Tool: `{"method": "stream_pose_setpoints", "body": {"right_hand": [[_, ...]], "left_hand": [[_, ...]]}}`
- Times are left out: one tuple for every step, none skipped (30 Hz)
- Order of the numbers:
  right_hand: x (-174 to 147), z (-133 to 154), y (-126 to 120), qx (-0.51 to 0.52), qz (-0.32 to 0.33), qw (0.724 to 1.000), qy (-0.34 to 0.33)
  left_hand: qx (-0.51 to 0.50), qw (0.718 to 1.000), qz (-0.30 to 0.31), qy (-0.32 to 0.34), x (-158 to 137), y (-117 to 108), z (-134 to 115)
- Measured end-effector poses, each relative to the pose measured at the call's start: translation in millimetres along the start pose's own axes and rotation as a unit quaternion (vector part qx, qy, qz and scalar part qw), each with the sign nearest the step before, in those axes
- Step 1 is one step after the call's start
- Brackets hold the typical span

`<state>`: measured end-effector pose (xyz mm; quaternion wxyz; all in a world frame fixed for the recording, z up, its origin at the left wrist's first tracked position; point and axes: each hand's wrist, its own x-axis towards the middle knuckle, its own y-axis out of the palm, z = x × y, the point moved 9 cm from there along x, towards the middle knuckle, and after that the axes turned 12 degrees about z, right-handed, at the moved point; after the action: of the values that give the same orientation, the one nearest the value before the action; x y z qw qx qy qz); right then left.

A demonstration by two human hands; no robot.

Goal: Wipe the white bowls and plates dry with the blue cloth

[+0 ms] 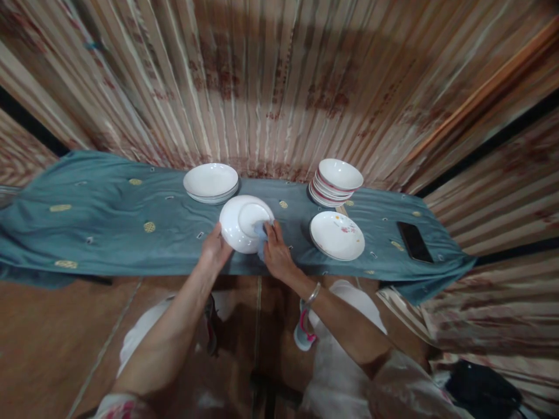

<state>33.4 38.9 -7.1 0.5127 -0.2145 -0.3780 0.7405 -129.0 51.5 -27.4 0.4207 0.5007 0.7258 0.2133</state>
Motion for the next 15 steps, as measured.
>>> {"method": "stream_pose_setpoints", "body": {"right_hand": [[-2.8,2.6,1.0,-0.002,0.006,1.0,-0.001],[-5.4,5.1,1.9,-0.005,0.012,1.0,-0.003],[-8.0,7.4,2.6,-0.007,0.017,1.0,-0.007],[-10.7,9.7,3.4,-0.01,0.021,1.0,-0.012],[-13.4,11.9,4.1,-0.013,0.023,1.0,-0.017],[-16.1,14.2,4.9,-0.016,0.025,0.999,-0.023],[-18.9,16.8,5.8,-0.018,0.025,0.999,-0.031],[-21.6,19.6,6.7,-0.019,0.025,0.999,-0.04],[-24.1,22.5,7.5,-0.019,0.025,0.998,-0.049],[-26.3,25.8,8.1,-0.017,0.025,0.998,-0.06],[-28.0,29.2,8.2,-0.013,0.024,0.997,-0.071],[-29.1,32.9,7.6,-0.009,0.023,0.996,-0.084],[-29.4,36.9,5.9,-0.005,0.021,0.995,-0.097],[-28.9,40.7,2.5,-0.002,0.015,0.994,-0.109],[-27.4,44.0,-2.8,-0.001,0.006,0.993,-0.118]], "left_hand": [[-0.002,1.0,-0.003,-0.002,0.0,-0.5,0.4],[-0.004,1.0,-0.003,-0.002,0.1,-0.7,0.4],[-0.004,1.0,-0.003,-0.001,0.2,-0.7,0.4],[-0.004,1.0,-0.003,-0.001,0.3,-0.8,0.5],[-0.004,1.0,-0.004,-0.002,0.3,-1.0,0.7],[-0.003,1.0,-0.005,-0.002,0.2,-1.3,0.8],[-0.002,1.0,-0.006,-0.002,0.1,-1.4,1.0],[0.001,1.0,-0.007,-0.002,0.0,-1.4,0.9],[0.004,1.0,-0.006,0.0,0.2,-1.0,0.5],[0.007,1.0,-0.003,0.004,0.6,-0.4,-0.3],[0.009,1.0,-0.001,0.009,1.1,0.0,-1.0],[0.01,1.0,0.001,0.012,1.8,0.1,-1.5],[0.009,1.0,0.002,0.014,2.5,0.0,-1.7],[0.008,1.0,0.003,0.016,3.3,-0.4,-1.7],[0.006,1.0,0.006,0.018,4.0,-0.5,-1.7]]}}
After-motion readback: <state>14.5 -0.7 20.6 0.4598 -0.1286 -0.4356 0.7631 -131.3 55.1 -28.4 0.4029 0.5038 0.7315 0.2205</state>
